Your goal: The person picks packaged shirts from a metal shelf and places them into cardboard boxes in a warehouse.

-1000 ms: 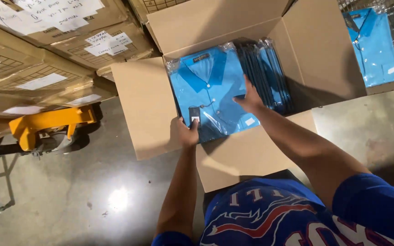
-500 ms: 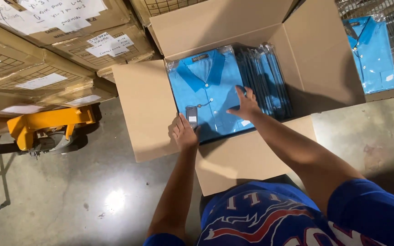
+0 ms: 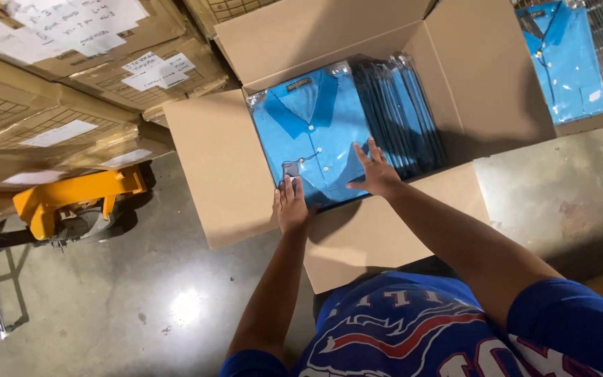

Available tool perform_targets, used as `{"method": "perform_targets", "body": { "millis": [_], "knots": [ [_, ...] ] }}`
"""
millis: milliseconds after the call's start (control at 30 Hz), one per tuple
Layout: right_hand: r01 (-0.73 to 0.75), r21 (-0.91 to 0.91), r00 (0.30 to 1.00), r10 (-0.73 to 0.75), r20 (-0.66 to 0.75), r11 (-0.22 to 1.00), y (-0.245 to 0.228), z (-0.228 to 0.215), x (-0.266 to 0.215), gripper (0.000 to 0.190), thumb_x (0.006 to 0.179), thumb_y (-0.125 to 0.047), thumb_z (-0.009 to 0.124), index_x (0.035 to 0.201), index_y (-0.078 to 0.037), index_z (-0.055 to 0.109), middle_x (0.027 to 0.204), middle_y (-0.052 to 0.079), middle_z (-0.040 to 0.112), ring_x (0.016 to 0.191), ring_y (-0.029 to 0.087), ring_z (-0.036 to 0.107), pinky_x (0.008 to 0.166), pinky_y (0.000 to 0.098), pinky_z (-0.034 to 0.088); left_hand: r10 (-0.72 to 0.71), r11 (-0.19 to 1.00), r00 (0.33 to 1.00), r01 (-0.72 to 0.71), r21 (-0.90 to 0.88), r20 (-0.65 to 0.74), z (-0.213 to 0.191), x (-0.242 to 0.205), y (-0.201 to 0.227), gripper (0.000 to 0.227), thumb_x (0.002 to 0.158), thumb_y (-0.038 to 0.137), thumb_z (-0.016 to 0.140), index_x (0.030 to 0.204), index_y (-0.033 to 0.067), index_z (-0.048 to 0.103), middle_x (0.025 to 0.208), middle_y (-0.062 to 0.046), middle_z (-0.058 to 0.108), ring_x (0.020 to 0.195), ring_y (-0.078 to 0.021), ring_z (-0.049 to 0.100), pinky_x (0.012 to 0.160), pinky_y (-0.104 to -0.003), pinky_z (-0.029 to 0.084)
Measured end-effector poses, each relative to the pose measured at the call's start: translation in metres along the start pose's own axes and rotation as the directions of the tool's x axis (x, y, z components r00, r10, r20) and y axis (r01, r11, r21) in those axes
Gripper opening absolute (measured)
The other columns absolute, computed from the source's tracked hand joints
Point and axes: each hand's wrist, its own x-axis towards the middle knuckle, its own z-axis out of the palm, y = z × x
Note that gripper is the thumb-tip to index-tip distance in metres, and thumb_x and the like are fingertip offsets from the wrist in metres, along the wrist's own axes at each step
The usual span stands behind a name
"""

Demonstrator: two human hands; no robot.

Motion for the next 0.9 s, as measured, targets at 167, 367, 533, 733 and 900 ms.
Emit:
{"method": "perform_targets", "body": {
  "millis": [167,367,533,733,900],
  "knots": [
    [-0.019,0.012,0.999,0.019,0.037,1.0,0.013,0.003,-0.01,0.121,0.087,-0.067,0.083,0.18,-0.034,0.012,0.183,0.022,0.005,0.16,0.054,0.031,0.117,0.0682,0.05,-0.081,0.995,0.994,0.075,0.07,0.079,0.007,0.006,0.006,0.108,0.095,0.056,0.074,0.178,0.0181,0.016,0.186,-0.016,0.003,0.17,-0.0359,0.014,0.142,-0.05,0.004],
    [0.266,-0.034,0.958,-0.268,-0.105,0.963,0.055,0.0,-0.067,0.084,0.095,-0.05,0.071,0.165,-0.009,0.046,0.158,0.022,0.062,0.161,0.036,0.041,0.128,0.0478,0.044,0.169,0.982,0.923,-0.187,-0.02,-0.347,-0.002,-0.039,0.038,0.092,0.091,0.05,0.081,0.167,0.0089,0.049,0.161,-0.025,0.056,0.145,-0.0442,0.058,0.119,-0.056,0.045],
    [0.41,0.238,0.899,-0.345,-0.269,0.881,0.111,-0.015,-0.175,0.046,0.105,-0.037,0.059,0.14,-0.009,0.069,0.154,0.017,0.06,0.147,0.046,0.053,0.119,0.0547,0.051,0.241,0.893,0.9,-0.353,-0.28,-0.363,-0.002,-0.113,0.109,0.072,0.096,0.016,0.074,0.164,0.0105,0.052,0.152,-0.02,0.062,0.128,-0.0406,0.068,0.101,-0.045,0.067],
    [0.212,0.392,0.956,-0.107,-0.273,0.895,0.238,0.021,-0.309,0.034,0.11,-0.049,0.062,0.121,-0.019,0.073,0.124,0.008,0.069,0.113,0.035,0.075,0.088,0.0528,0.064,0.338,0.878,0.866,-0.431,-0.209,-0.368,0.081,-0.164,0.208,0.057,0.089,0.033,0.08,0.143,0.0191,0.07,0.128,-0.009,0.077,0.11,-0.0351,0.076,0.095,-0.052,0.062],
    [-0.153,0.648,0.982,0.188,0.015,0.746,0.37,0.089,-0.395,0.049,0.107,-0.056,0.066,0.135,-0.015,0.073,0.127,0.02,0.076,0.113,0.042,0.079,0.09,0.0518,0.067,0.281,0.89,0.96,-0.257,-0.376,0.009,0.127,-0.185,0.311,0.039,0.095,0.041,0.078,0.132,0.0324,0.072,0.114,0.007,0.083,0.092,-0.0241,0.081,0.079,-0.044,0.067]
  ]
}}
